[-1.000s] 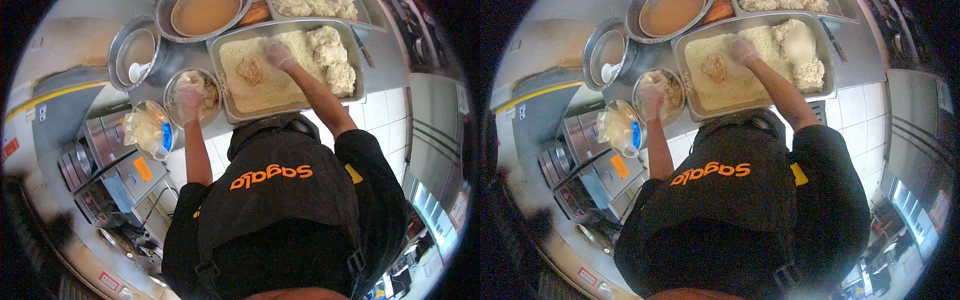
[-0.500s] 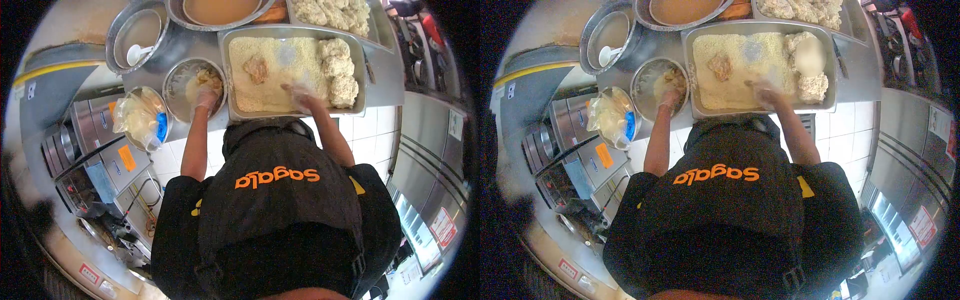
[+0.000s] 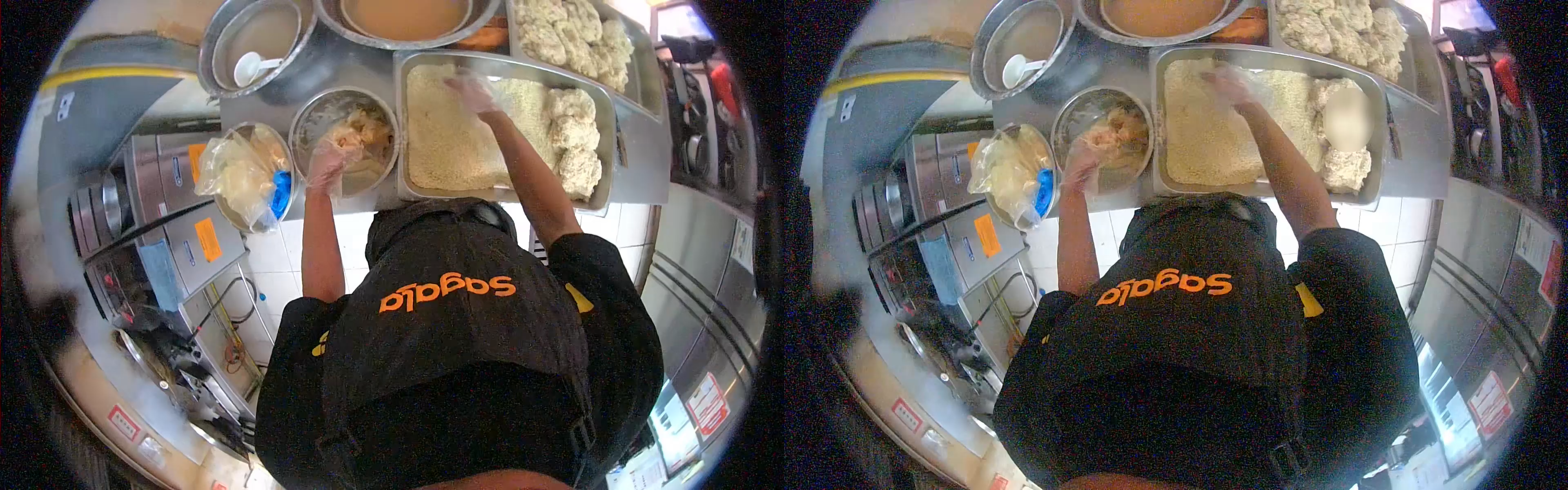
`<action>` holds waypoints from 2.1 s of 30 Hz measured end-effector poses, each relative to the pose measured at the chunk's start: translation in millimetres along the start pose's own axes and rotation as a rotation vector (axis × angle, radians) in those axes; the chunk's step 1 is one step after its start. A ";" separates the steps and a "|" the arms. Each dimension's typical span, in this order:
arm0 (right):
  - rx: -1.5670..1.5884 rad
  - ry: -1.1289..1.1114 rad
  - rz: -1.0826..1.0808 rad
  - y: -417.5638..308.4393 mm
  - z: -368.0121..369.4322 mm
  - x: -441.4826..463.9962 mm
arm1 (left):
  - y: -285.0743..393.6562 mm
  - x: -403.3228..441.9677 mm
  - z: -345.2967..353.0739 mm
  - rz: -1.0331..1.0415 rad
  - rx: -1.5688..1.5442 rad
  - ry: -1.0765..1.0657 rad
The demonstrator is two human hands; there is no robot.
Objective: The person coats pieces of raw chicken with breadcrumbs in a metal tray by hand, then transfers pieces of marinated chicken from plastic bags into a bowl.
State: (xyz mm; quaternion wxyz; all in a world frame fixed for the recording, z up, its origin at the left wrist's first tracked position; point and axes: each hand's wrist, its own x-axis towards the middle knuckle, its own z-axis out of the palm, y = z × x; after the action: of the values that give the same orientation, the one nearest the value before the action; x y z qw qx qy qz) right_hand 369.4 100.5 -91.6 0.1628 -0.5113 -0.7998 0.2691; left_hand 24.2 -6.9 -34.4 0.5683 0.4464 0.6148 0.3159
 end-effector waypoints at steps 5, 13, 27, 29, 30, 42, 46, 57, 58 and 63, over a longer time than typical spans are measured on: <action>-0.157 -0.334 0.207 -3.0 70.7 51.5 | 16.2 -11.1 -14.5 0.158 -0.102 0.126; -0.433 0.149 0.096 -89.0 20.5 -43.3 | 25.6 -11.7 2.3 0.175 -0.283 0.273; -0.261 0.150 0.210 -25.5 62.2 -40.9 | 28.7 0.6 -5.0 -0.100 -0.220 0.077; -0.337 0.152 0.237 -44.8 48.3 -32.9 | 20.1 1.7 -14.6 -0.003 -0.213 -0.101; -0.330 0.144 0.237 -66.4 37.2 -43.5 | 15.1 -7.7 -16.3 -0.025 -0.303 -0.087; 0.147 -0.273 0.467 -78.0 -21.9 -57.3 | -1.0 5.9 -19.2 -0.038 -0.219 0.141; 0.279 -0.568 0.134 -25.7 -15.9 -85.1 | 20.2 -9.4 -12.2 -0.108 -0.484 -0.041; -0.125 -0.133 0.312 -98.0 -99.8 -73.2 | 38.4 -24.2 -8.1 0.149 -0.074 0.231; -0.146 -0.142 0.256 -94.5 -98.2 -82.0 | 35.3 -21.9 -7.6 0.132 -0.100 0.222; -0.116 -0.563 0.691 -47.9 -63.1 -123.1 | 30.1 -16.0 -4.6 0.112 -0.380 0.144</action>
State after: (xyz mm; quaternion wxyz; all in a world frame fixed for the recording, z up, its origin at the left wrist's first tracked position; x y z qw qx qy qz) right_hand 420.4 -10.2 -10.6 -0.1896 -0.6637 -0.6088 0.3911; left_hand 24.7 -8.8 -0.1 0.5785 0.3408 0.5574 0.4885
